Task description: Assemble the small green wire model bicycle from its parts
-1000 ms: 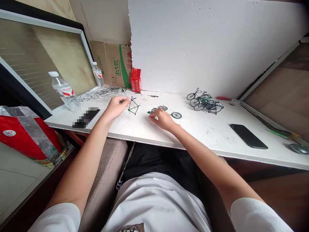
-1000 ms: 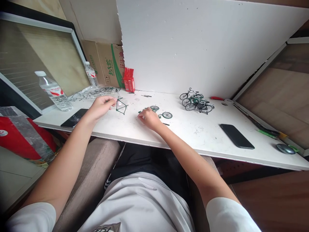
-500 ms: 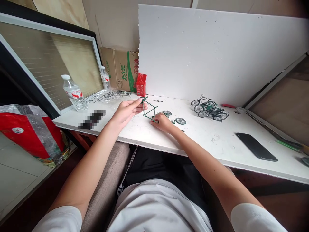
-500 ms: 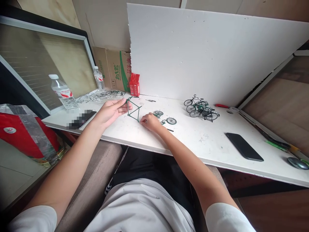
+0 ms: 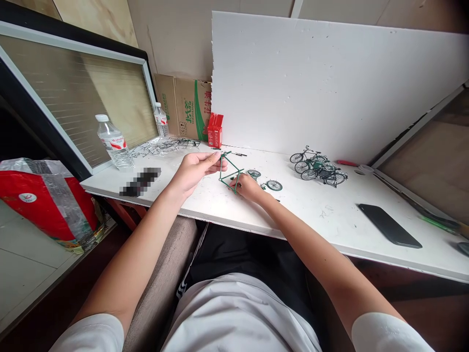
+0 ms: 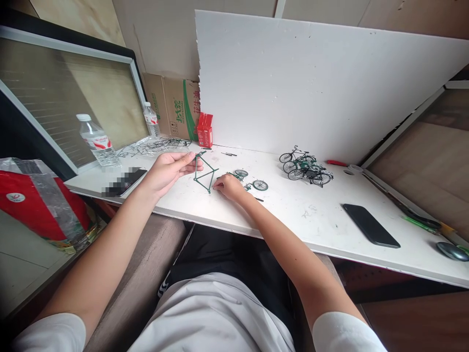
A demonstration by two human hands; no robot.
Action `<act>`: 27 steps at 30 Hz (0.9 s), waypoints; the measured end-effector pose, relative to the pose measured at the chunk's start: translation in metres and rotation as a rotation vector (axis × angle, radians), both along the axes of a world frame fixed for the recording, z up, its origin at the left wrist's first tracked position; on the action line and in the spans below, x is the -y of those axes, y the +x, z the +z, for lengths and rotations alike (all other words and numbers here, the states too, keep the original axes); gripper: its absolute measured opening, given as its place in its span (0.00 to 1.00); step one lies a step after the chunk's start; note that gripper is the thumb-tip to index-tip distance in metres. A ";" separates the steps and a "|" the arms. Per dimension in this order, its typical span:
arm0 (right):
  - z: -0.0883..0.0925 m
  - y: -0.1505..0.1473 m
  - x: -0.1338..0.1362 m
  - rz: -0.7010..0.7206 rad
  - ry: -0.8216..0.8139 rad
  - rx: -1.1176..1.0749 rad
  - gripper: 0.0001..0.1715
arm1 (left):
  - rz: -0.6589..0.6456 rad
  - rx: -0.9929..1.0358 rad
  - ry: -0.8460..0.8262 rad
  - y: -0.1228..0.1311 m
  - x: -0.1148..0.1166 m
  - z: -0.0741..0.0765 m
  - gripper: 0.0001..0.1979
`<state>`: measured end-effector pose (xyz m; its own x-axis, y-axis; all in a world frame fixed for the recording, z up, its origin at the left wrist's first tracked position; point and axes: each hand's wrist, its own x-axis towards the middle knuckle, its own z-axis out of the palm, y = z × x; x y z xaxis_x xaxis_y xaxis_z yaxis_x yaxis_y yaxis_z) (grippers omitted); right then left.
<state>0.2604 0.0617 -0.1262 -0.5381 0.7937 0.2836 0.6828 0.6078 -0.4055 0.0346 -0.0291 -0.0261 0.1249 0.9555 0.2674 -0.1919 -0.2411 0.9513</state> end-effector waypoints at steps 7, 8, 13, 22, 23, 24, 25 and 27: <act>0.002 0.002 -0.004 0.003 -0.025 0.008 0.12 | -0.005 0.015 -0.053 -0.013 -0.016 -0.010 0.24; 0.003 0.002 -0.004 0.011 -0.019 0.014 0.12 | -0.004 0.011 -0.053 -0.014 -0.017 -0.010 0.25; 0.002 0.002 -0.006 0.082 0.042 0.058 0.10 | -0.002 0.000 -0.045 -0.015 -0.017 -0.008 0.24; 0.012 -0.003 0.001 0.171 0.169 0.219 0.09 | 0.038 -0.078 -0.033 -0.014 -0.017 -0.011 0.24; 0.011 -0.004 0.001 0.170 0.197 0.223 0.08 | 0.040 -0.083 -0.033 -0.014 -0.017 -0.011 0.24; 0.011 -0.006 0.001 0.166 0.221 0.220 0.09 | 0.041 -0.087 -0.034 -0.014 -0.017 -0.011 0.24; 0.009 -0.007 0.001 0.159 0.237 0.213 0.10 | 0.038 -0.091 -0.033 -0.013 -0.016 -0.010 0.24; 0.006 -0.009 0.001 0.141 0.245 0.197 0.14 | 0.028 -0.097 -0.030 -0.013 -0.015 -0.009 0.24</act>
<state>0.2518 0.0608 -0.1199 -0.7015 0.6286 0.3358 0.6355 0.7650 -0.1045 0.0213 -0.0137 -0.0354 0.1220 0.9663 0.2264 -0.0923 -0.2161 0.9720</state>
